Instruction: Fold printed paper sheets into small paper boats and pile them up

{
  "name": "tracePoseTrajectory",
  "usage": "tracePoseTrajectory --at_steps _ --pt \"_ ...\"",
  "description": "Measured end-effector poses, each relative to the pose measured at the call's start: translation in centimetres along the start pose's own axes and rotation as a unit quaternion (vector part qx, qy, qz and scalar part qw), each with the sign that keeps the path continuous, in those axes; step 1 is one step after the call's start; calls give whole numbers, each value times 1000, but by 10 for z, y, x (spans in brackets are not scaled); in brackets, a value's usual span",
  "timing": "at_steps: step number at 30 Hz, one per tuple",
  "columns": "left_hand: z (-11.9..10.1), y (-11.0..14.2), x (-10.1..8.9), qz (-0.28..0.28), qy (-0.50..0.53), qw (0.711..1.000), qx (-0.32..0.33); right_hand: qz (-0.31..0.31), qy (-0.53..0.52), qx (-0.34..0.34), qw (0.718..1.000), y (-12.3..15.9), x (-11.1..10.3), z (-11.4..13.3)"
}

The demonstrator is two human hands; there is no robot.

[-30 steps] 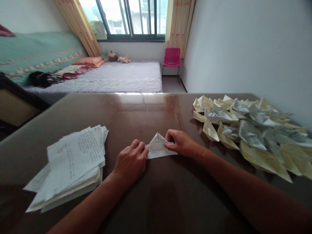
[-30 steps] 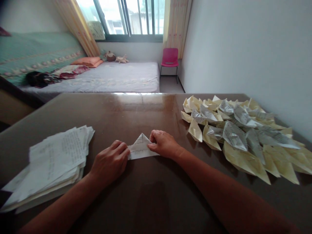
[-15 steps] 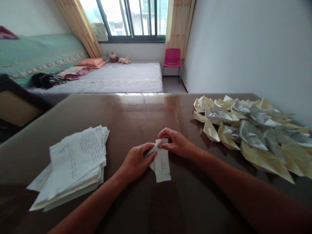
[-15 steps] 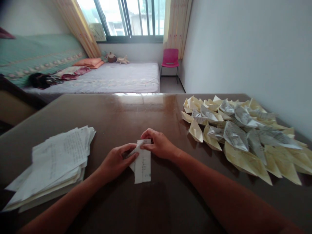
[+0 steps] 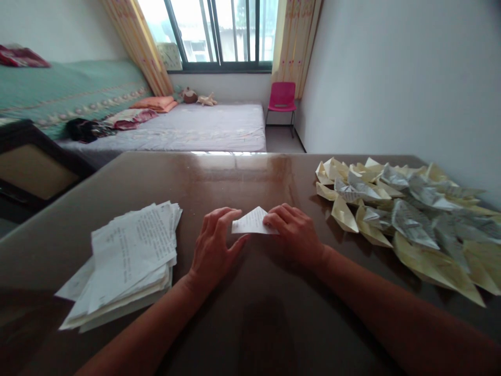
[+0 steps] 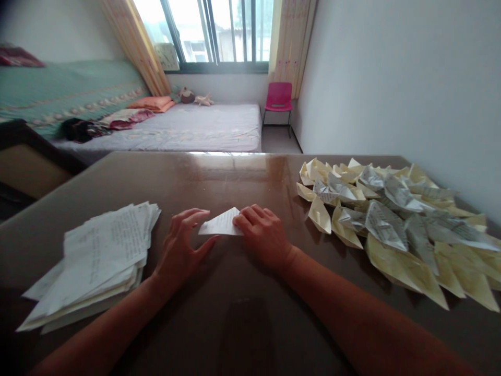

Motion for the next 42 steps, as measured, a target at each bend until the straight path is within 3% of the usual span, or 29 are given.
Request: tracePoseTrajectory --at_steps 4,10,15,20,25,33,42 --pt "-24 8 19 95 -109 977 157 64 99 -107 987 2 14 14" --pt "-23 19 40 205 -115 950 203 190 63 -123 972 9 34 6" --pt "-21 19 39 226 -94 955 169 237 -34 -73 968 10 29 -14" --pt "0 12 38 212 -42 974 62 239 -188 27 952 9 33 -44" --pt "22 8 43 209 -21 977 -29 225 -259 147 928 13 41 -65" --pt "26 5 45 202 -51 976 -60 136 -122 184 966 10 34 -71" --pt "28 5 51 216 -82 971 -55 130 -10 155 979 11 33 -63"
Point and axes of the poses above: each hand's wrist, its own y-axis away from the middle knuckle, its own x-axis out of the palm, z = x × y, the point moved 10 cm from there along -y, towards the middle knuckle, and after that the axes turned 5 degrees about -z, right-handed, at the moved point
